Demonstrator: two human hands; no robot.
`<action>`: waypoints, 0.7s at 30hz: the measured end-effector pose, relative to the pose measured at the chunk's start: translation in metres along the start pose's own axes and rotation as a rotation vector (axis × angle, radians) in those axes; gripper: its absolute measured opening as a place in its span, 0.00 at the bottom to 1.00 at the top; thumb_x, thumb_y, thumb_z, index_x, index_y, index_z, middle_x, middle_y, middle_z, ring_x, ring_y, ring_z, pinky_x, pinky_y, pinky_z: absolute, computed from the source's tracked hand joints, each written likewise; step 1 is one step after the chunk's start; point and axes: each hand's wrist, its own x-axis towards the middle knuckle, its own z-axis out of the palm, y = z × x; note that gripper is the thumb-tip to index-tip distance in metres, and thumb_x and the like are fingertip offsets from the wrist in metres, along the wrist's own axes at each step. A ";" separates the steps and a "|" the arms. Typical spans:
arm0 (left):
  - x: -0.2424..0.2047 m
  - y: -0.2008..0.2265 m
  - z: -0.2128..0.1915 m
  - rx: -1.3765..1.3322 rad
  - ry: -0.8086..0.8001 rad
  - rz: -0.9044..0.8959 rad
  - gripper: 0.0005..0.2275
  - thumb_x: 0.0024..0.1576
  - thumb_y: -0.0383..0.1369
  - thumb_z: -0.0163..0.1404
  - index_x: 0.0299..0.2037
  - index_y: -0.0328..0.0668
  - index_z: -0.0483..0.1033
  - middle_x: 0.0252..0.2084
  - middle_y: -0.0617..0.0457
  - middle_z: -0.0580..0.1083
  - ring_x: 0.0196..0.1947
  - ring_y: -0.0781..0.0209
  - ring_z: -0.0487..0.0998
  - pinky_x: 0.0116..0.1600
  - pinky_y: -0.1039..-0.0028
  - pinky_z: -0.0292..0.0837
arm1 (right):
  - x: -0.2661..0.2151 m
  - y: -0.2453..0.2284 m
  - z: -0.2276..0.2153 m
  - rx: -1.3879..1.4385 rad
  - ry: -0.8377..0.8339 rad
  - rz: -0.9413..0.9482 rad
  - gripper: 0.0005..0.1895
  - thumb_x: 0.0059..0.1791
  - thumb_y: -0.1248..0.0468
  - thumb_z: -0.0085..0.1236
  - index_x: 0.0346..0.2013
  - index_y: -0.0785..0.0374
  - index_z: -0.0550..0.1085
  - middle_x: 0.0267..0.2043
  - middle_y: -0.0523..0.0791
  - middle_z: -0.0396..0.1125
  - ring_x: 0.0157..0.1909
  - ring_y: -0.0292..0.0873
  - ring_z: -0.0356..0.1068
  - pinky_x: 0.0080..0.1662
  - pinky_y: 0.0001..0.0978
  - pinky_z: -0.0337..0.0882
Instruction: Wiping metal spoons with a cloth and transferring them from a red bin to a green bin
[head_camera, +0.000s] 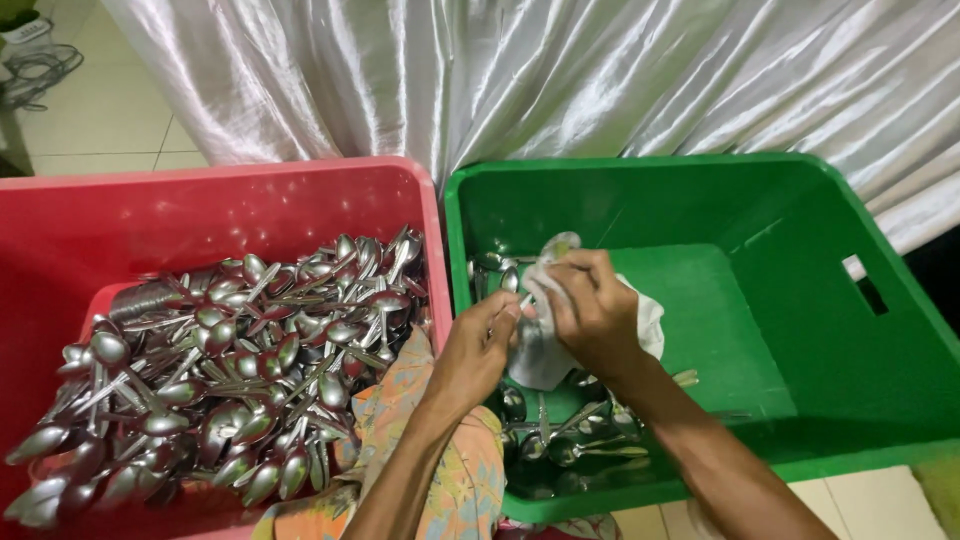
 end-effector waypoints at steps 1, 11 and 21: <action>0.000 -0.002 0.001 0.049 -0.007 0.025 0.11 0.64 0.28 0.42 0.39 0.40 0.81 0.17 0.53 0.68 0.19 0.64 0.64 0.28 0.73 0.64 | 0.004 -0.005 -0.003 0.004 0.004 -0.050 0.05 0.51 0.62 0.64 0.39 0.58 0.78 0.42 0.40 0.69 0.37 0.47 0.76 0.38 0.37 0.76; -0.003 0.016 -0.007 0.247 0.114 -0.101 0.13 0.62 0.30 0.41 0.42 0.47 0.83 0.32 0.39 0.80 0.38 0.34 0.81 0.48 0.53 0.74 | 0.025 0.019 -0.022 0.272 0.097 0.198 0.05 0.53 0.68 0.64 0.42 0.66 0.76 0.40 0.50 0.68 0.46 0.59 0.73 0.50 0.46 0.71; 0.001 0.009 0.003 0.246 0.140 -0.022 0.09 0.63 0.32 0.43 0.42 0.44 0.78 0.27 0.39 0.78 0.33 0.35 0.81 0.42 0.51 0.74 | 0.005 0.002 0.007 0.013 -0.022 -0.049 0.07 0.47 0.66 0.68 0.37 0.58 0.78 0.39 0.43 0.67 0.34 0.49 0.75 0.35 0.41 0.76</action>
